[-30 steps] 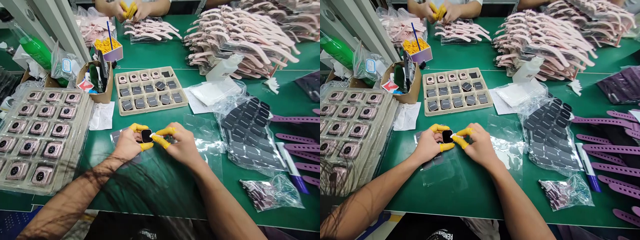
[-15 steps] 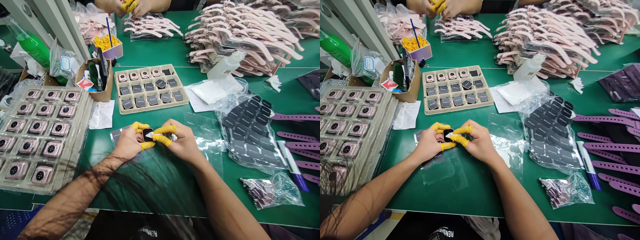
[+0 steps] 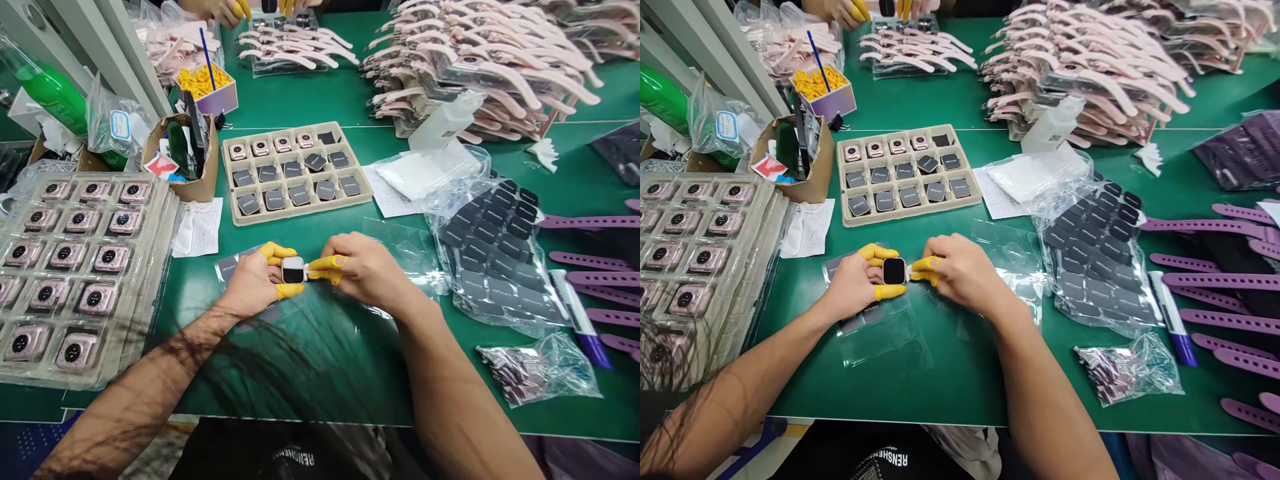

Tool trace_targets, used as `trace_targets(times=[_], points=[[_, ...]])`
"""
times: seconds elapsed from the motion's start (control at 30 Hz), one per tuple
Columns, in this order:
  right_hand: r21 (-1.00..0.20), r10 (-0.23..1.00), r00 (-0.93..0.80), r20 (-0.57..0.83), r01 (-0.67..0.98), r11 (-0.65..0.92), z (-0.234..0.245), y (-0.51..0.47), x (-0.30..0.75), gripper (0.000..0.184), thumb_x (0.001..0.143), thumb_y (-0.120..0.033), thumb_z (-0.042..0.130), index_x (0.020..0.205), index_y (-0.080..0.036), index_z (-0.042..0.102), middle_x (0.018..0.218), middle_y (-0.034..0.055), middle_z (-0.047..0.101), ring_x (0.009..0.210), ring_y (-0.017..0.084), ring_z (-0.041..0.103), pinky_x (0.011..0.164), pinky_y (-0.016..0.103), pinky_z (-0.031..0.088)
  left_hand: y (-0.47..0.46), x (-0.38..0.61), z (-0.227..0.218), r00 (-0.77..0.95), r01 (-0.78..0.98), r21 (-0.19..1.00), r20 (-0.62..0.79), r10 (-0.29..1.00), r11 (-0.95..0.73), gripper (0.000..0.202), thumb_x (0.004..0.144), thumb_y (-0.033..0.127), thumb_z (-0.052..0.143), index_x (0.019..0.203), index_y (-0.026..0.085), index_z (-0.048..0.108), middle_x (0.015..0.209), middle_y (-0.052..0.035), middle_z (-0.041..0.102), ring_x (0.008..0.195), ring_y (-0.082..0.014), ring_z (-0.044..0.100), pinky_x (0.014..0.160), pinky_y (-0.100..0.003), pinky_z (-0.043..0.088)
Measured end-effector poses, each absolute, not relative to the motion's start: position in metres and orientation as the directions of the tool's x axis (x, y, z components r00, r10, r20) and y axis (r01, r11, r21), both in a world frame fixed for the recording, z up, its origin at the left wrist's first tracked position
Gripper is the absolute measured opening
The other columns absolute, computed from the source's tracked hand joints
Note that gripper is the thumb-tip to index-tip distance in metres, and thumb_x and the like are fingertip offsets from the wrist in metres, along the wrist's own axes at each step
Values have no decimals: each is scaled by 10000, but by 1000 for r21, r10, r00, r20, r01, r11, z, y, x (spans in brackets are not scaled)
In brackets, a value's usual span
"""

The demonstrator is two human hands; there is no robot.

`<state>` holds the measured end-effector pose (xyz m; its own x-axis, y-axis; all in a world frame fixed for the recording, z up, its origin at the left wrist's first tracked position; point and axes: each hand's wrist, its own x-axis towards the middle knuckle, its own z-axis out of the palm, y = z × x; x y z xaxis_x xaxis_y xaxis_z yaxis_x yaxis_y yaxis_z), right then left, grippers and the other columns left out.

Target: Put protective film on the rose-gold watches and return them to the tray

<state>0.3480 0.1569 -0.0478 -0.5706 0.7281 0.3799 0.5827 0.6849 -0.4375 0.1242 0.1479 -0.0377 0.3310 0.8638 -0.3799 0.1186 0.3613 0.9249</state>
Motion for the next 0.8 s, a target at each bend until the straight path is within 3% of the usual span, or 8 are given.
trace_targets(times=[0.13, 0.23, 0.3, 0.43, 0.57, 0.63, 0.73, 0.8], points=[[-564, 806, -347, 480, 581, 587, -41, 151, 350, 130, 865, -167, 650, 947, -264, 678, 907, 37, 624, 788, 172, 604, 657, 320, 476, 149, 125, -36, 309, 68, 922, -383, 870, 382, 582, 547, 79, 864, 1059, 145, 596, 870, -11, 693, 656, -82, 611, 674, -222, 521], [-634, 773, -398, 494, 444, 633, -44, 146, 328, 101, 873, -189, 667, 947, -253, 644, 977, 50, 640, 867, 180, 628, 734, 336, 519, 149, 123, -42, 319, 112, 941, -339, 885, 320, 598, 557, 104, 876, 1092, 146, 614, 808, -1, 690, 700, -117, 644, 694, -232, 516], [-621, 773, -411, 484, 461, 634, -50, 146, 314, 78, 889, -188, 642, 944, -242, 631, 903, 39, 642, 805, 175, 613, 696, 325, 507, 148, 122, -45, 325, 117, 949, -314, 892, 292, 580, 565, 123, 880, 1085, 140, 623, 778, 0, 685, 728, -136, 661, 700, -236, 515], [-543, 817, -136, 560, 685, 486, -58, 149, 310, 29, 892, -224, 659, 890, -228, 630, 804, 31, 616, 741, 178, 565, 645, 318, 450, 147, 123, -47, 290, 90, 935, -354, 889, 343, 591, 562, 130, 878, 1086, 143, 604, 796, 0, 694, 681, -121, 658, 681, -236, 528], [-594, 785, -245, 568, 539, 598, -60, 147, 310, 75, 887, -220, 671, 936, -240, 617, 816, 16, 625, 726, 158, 578, 630, 295, 466, 147, 124, -44, 286, 154, 940, -338, 897, 305, 569, 565, 106, 853, 1079, 151, 611, 854, -20, 718, 729, -133, 678, 729, -250, 539], [-579, 798, -279, 534, 568, 585, -61, 147, 308, 49, 900, -244, 654, 938, -237, 624, 821, 22, 626, 744, 164, 584, 636, 300, 467, 147, 124, -42, 297, 139, 942, -334, 894, 306, 550, 564, 96, 849, 1056, 154, 611, 880, -26, 723, 741, -135, 681, 733, -250, 540], [-563, 846, -89, 527, 709, 425, -62, 147, 304, 55, 908, -275, 651, 886, -228, 632, 777, 22, 610, 736, 171, 563, 640, 311, 439, 147, 125, -41, 262, 106, 926, -377, 888, 361, 561, 549, 97, 858, 1041, 155, 596, 831, -9, 709, 685, -119, 663, 691, -239, 531], [-600, 840, -63, 539, 672, 435, -63, 146, 301, 61, 897, -275, 669, 876, -234, 629, 758, 10, 605, 692, 159, 546, 615, 303, 424, 147, 126, -41, 253, 116, 924, -383, 889, 365, 580, 537, 97, 865, 1048, 154, 596, 801, -3, 701, 673, -117, 658, 685, -236, 525]])
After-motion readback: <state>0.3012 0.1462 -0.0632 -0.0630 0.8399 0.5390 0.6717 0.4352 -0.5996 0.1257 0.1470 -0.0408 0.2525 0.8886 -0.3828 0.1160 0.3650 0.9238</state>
